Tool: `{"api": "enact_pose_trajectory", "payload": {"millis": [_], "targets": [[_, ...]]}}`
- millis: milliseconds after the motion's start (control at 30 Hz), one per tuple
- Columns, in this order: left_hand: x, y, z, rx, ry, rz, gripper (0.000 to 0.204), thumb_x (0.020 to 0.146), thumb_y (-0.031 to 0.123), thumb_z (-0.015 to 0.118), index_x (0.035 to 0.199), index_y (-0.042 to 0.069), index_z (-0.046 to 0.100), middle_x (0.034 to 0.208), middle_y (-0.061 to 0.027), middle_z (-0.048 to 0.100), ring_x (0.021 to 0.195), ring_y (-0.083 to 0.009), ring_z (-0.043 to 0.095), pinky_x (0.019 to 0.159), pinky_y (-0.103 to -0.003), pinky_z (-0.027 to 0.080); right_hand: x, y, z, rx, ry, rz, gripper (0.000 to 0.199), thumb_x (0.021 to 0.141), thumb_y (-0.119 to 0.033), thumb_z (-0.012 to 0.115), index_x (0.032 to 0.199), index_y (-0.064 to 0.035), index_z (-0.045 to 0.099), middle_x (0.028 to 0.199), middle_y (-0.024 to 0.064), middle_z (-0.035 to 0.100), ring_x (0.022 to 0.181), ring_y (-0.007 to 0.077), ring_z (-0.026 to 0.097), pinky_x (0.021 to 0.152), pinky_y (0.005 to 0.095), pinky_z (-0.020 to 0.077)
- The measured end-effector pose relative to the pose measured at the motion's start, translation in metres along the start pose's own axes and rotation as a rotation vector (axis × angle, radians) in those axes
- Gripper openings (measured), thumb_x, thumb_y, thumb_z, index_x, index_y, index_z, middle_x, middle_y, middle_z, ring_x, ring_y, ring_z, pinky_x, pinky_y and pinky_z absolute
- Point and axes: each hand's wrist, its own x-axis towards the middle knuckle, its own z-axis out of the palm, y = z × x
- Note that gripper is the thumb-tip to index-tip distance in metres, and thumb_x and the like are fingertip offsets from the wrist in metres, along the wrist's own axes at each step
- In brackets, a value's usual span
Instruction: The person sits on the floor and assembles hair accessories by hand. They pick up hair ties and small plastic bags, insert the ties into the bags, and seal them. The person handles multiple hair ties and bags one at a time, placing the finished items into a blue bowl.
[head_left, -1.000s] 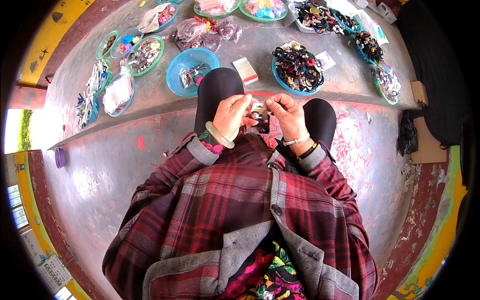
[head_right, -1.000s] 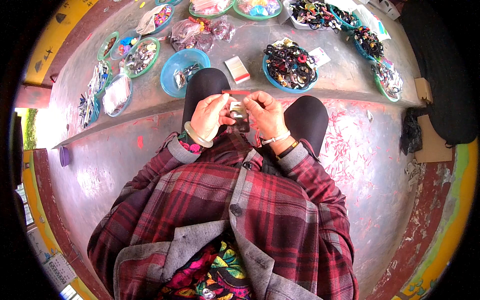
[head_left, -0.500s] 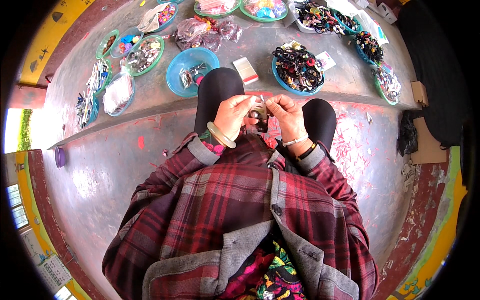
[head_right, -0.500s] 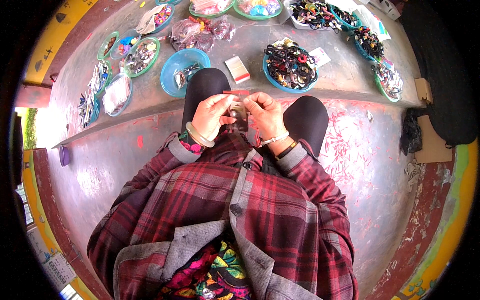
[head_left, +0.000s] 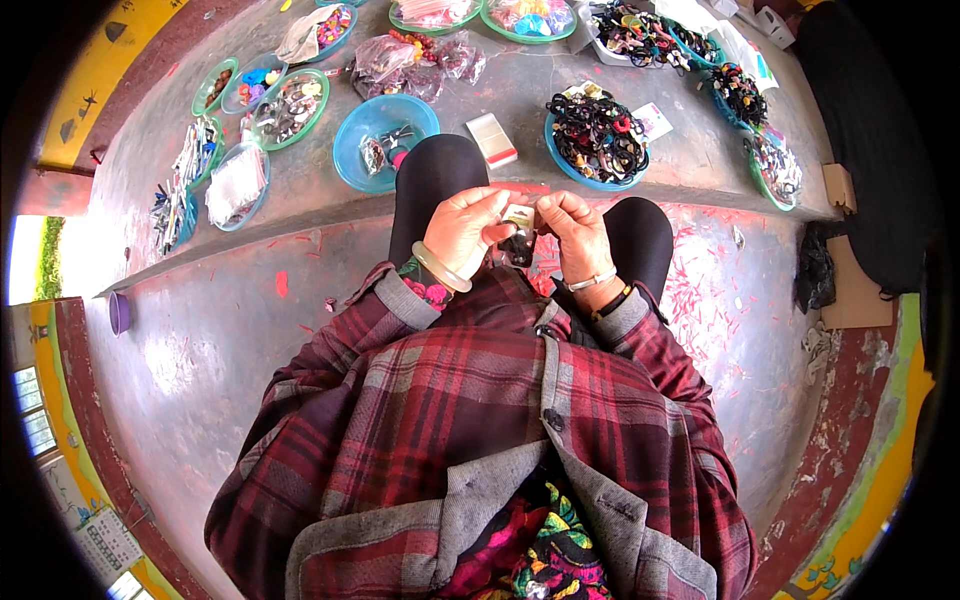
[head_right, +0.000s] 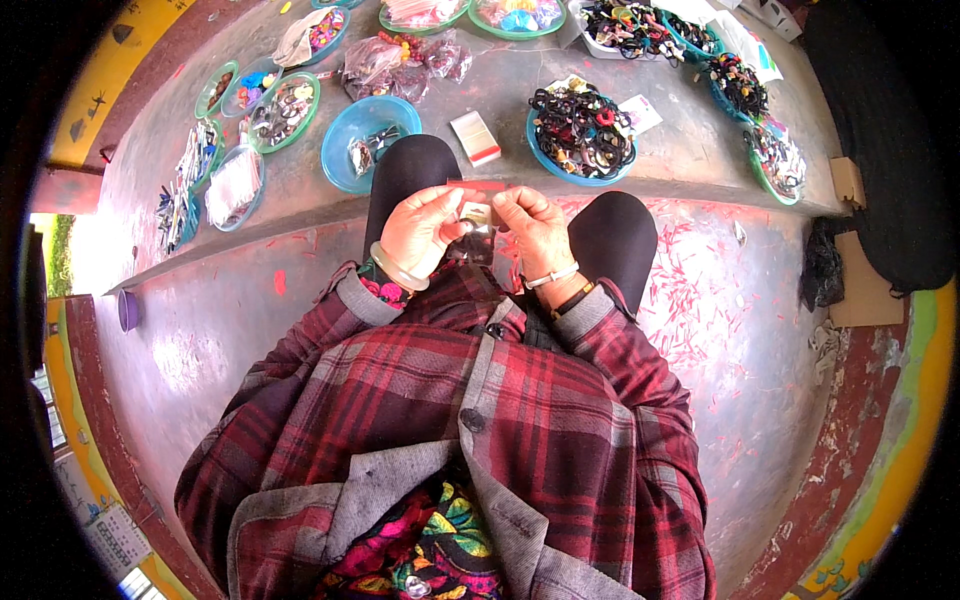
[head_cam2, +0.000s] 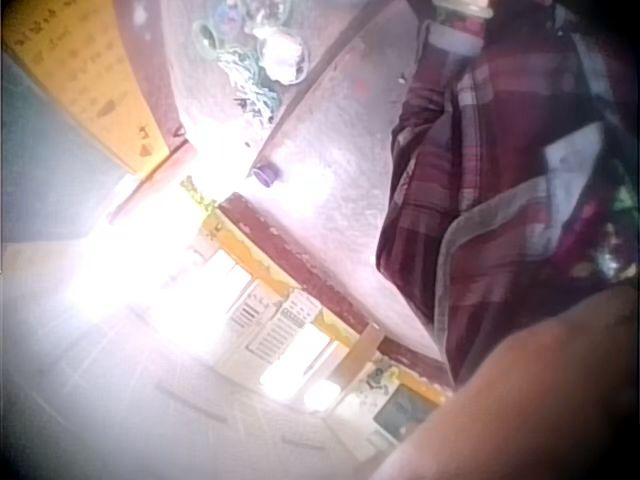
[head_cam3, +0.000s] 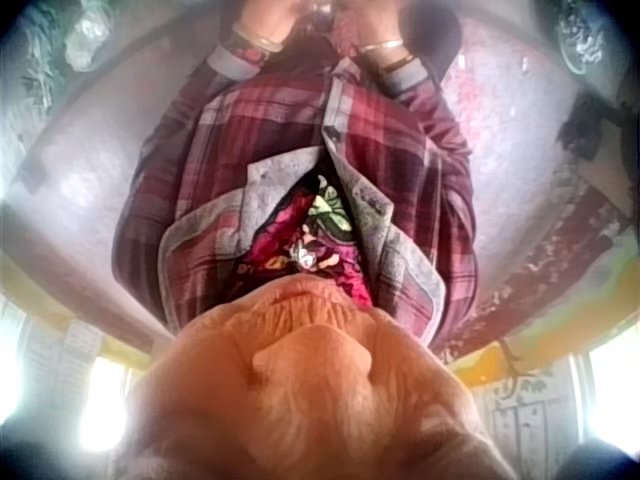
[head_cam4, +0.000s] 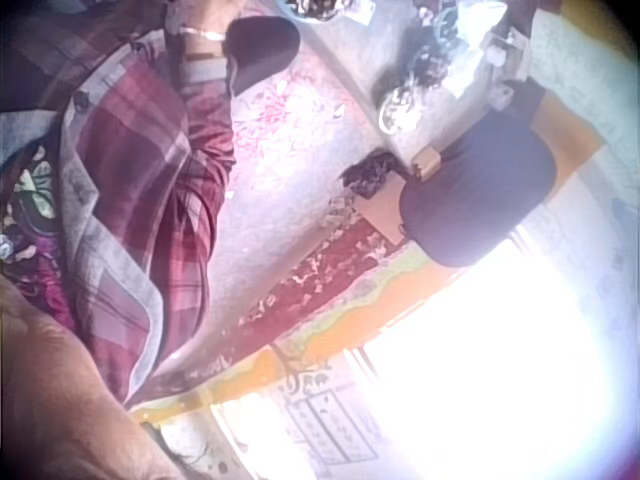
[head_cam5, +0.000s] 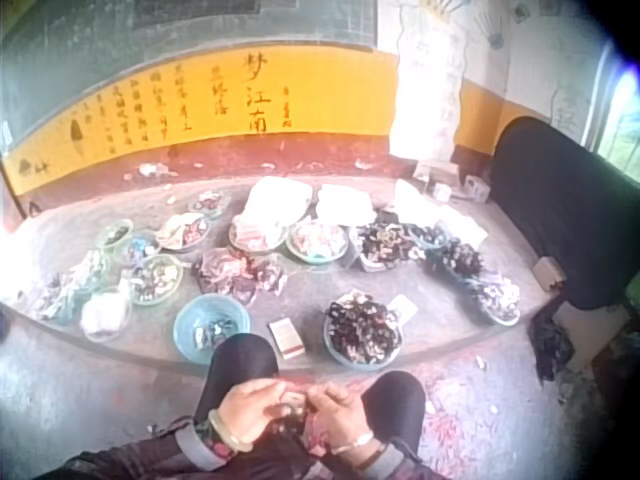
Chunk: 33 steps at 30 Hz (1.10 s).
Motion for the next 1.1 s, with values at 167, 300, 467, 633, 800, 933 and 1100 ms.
{"api": "enact_pose_trajectory", "payload": {"millis": [167,300,467,633,800,933,1100], "targets": [[0.002,-0.005,-0.007,-0.021,0.003,-0.032,0.023,0.089,0.015,0.047,0.101,-0.003,0.055,0.098,-0.0121,0.059,0.08,-0.0127,0.058,0.065,-0.021,0.05,0.0,0.006,-0.005,0.019,-0.011,-0.041,0.012,0.084,-0.013,0.056,0.075,-0.004,0.058,0.068,-0.0025,0.055,0.063,0.0057,0.048,0.059,0.0206,0.0394],[0.003,-0.007,-0.007,-0.016,0.0,-0.048,0.023,0.088,0.016,0.048,0.1,-0.003,0.056,0.098,-0.0118,0.059,0.082,-0.0139,0.058,0.065,-0.022,0.05,0.0,0.013,-0.01,0.005,-0.028,-0.092,0.013,0.084,-0.013,0.056,0.075,-0.0035,0.058,0.068,-0.0021,0.055,0.064,0.006,0.048,0.06,0.0211,0.0392],[0.011,-0.018,-0.017,-0.029,0.041,-0.106,0.023,0.088,0.015,0.049,0.1,-0.003,0.056,0.098,-0.0121,0.059,0.086,-0.0155,0.058,0.068,-0.024,0.05,0.0,0.02,-0.018,-0.029,-0.004,-0.05,0.014,0.084,-0.014,0.056,0.074,-0.0036,0.058,0.067,-0.0017,0.054,0.063,0.0067,0.047,0.06,0.0213,0.039],[0.023,-0.024,-0.015,-0.022,-0.006,-0.136,0.023,0.088,0.014,0.049,0.1,-0.004,0.055,0.099,-0.0125,0.059,0.088,-0.0173,0.058,0.071,-0.026,0.05,0.0,0.025,-0.032,-0.066,0.042,0.002,0.016,0.084,-0.015,0.055,0.072,-0.0048,0.057,0.065,-0.0012,0.054,0.061,0.0073,0.047,0.06,0.0214,0.0389],[0.04,-0.042,-0.017,0.104,0.0,-0.105,0.024,0.088,0.013,0.048,0.102,-0.006,0.052,0.099,-0.013,0.057,0.09,-0.0203,0.058,0.074,-0.03,0.051,0.003,0.03,-0.045,-0.104,0.115,0.065,0.017,0.084,-0.018,0.056,0.073,-0.0056,0.058,0.066,-0.0006,0.056,0.06,0.0075,0.049,0.058,0.0212,0.0389],[0.053,-0.056,-0.019,0.222,0.02,-0.096,0.023,0.089,0.01,0.045,0.104,-0.007,0.051,0.102,-0.0141,0.056,0.092,-0.02,0.057,0.075,-0.03,0.051,0.011,0.044,-0.053,-0.453,0.356,-0.148,0.014,0.081,-0.016,0.059,0.08,-0.0018,0.059,0.07,0.0033,0.059,0.061,0.0115,0.054,0.058,0.0255,0.0428],[0.066,-0.073,-0.043,0.547,0.092,0.016,0.022,0.089,0.008,0.042,0.103,-0.004,0.054,0.094,-0.0112,0.061,0.084,-0.018,0.06,0.074,-0.028,0.049,0.008,0.015,-0.038,-1.054,0.318,-0.643,0.015,0.07,-0.006,0.062,0.085,-0.0051,0.06,0.08,0.0099,0.058,0.072,0.0255,0.057,0.065,0.0319,0.0459]]}}
